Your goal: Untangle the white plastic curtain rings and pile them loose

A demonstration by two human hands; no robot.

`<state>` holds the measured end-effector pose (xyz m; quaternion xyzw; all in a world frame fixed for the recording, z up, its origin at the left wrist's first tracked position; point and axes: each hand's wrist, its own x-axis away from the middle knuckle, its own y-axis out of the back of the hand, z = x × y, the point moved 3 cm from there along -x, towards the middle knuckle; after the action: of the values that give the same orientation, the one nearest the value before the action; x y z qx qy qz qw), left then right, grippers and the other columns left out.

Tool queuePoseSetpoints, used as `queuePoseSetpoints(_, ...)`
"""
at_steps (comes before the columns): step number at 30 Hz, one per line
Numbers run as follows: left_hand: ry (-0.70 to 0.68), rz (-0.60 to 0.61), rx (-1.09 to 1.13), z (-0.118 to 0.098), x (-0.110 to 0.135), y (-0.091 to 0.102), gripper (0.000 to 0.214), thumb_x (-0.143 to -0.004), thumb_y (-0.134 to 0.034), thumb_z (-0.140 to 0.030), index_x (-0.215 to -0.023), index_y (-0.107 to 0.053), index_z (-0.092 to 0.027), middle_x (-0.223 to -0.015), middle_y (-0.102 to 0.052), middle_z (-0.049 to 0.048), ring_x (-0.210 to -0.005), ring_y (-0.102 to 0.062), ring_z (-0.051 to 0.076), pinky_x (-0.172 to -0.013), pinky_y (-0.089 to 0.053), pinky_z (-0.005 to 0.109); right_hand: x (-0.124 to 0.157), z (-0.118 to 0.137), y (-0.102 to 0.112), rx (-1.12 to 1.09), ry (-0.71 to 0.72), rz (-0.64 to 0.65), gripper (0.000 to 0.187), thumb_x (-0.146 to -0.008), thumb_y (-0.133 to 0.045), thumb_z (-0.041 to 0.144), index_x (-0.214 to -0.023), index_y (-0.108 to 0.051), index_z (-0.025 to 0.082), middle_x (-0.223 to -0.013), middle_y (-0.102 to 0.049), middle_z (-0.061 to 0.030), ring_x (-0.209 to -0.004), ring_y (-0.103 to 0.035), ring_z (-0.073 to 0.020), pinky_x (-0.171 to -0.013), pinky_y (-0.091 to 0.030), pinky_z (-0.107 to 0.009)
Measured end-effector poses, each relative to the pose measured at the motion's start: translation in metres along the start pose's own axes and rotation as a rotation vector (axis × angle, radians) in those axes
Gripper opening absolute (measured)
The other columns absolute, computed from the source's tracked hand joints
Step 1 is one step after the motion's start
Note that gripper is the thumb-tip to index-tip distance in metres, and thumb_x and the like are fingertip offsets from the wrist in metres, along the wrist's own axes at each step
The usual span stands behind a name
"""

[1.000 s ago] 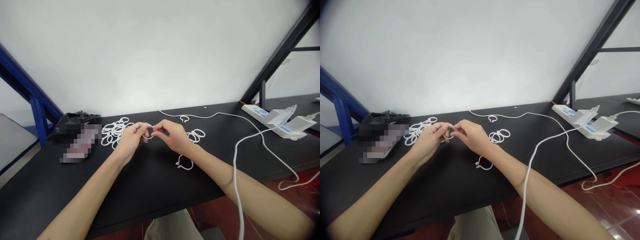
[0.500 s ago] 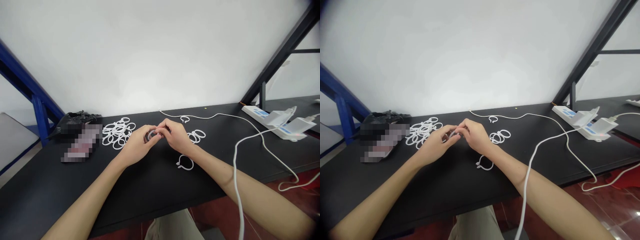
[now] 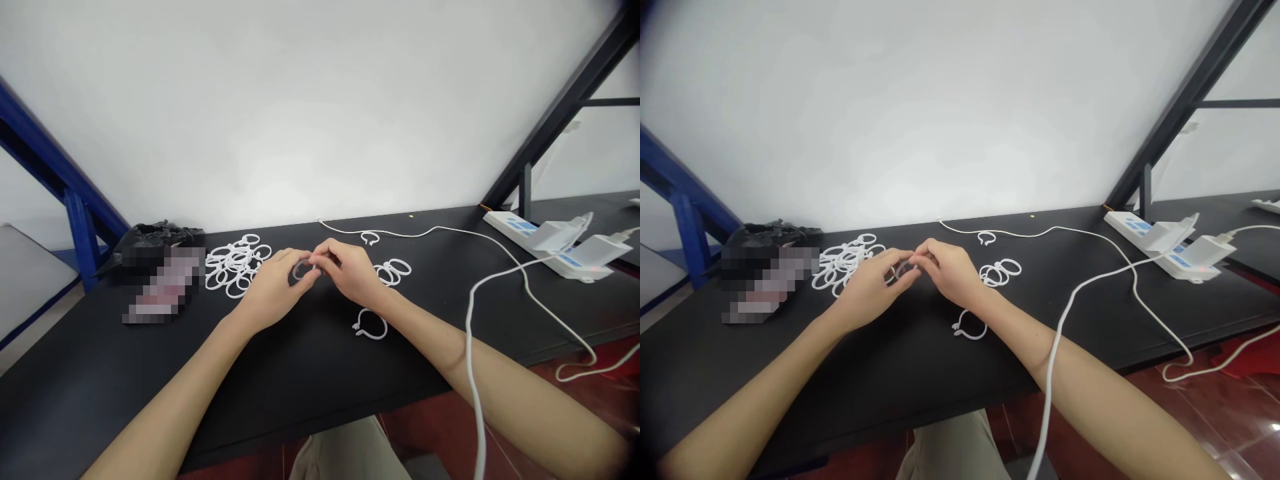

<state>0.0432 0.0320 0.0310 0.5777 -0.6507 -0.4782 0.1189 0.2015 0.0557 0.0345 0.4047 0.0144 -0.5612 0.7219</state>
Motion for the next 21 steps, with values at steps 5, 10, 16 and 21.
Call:
queuePoseSetpoints(5, 0.028, -0.203, -0.413, 0.026, -0.002, 0.014, 0.037, -0.094, -0.046, -0.038, -0.121, -0.060, -0.018, -0.117, -0.065, 0.0121, -0.109, -0.053, 0.032, -0.095, -0.040, 0.046, -0.003, -0.017, 0.001, 0.186, -0.096, 0.059, 0.028, -0.093, -0.054, 0.046, -0.099, -0.063, 0.020, -0.084, -0.066, -0.0018, -0.075, -0.058, -0.0143, -0.071, -0.043, -0.028)
queuePoseSetpoints(10, 0.185, -0.166, -0.656, 0.063, 0.002, 0.024, 0.043, -0.093, -0.040, -0.036, -0.125, -0.060, -0.014, -0.119, -0.064, 0.0190, -0.110, -0.052, 0.039, -0.089, -0.041, 0.050, -0.007, -0.034, -0.004, 0.306, -0.102, 0.179, 0.023, -0.092, -0.056, 0.040, -0.088, -0.065, 0.019, -0.081, -0.065, -0.0022, -0.083, -0.056, -0.0171, -0.075, -0.041, -0.030)
queuePoseSetpoints(16, 0.194, -0.228, -0.624, 0.057, 0.002, 0.029, 0.043, -0.094, -0.041, -0.036, -0.121, -0.062, -0.011, -0.121, -0.062, 0.0205, -0.112, -0.049, 0.041, -0.091, -0.040, 0.054, -0.007, -0.038, -0.002, 0.313, -0.173, 0.183, 0.022, -0.094, -0.053, 0.038, -0.088, -0.065, 0.021, -0.071, -0.065, 0.0018, -0.066, -0.056, -0.0131, -0.062, -0.036, -0.026)
queuePoseSetpoints(21, -0.127, -0.086, -0.307, 0.002, 0.004, 0.004, 0.032, -0.096, -0.044, -0.037, -0.113, -0.064, -0.019, -0.110, -0.067, 0.0097, -0.108, -0.053, 0.029, -0.098, -0.041, 0.045, -0.008, -0.039, -0.003, 0.388, -0.197, 0.152, 0.024, -0.094, -0.052, 0.041, -0.087, -0.067, 0.023, -0.070, -0.067, 0.0011, -0.066, -0.058, -0.0137, -0.061, -0.034, -0.026)
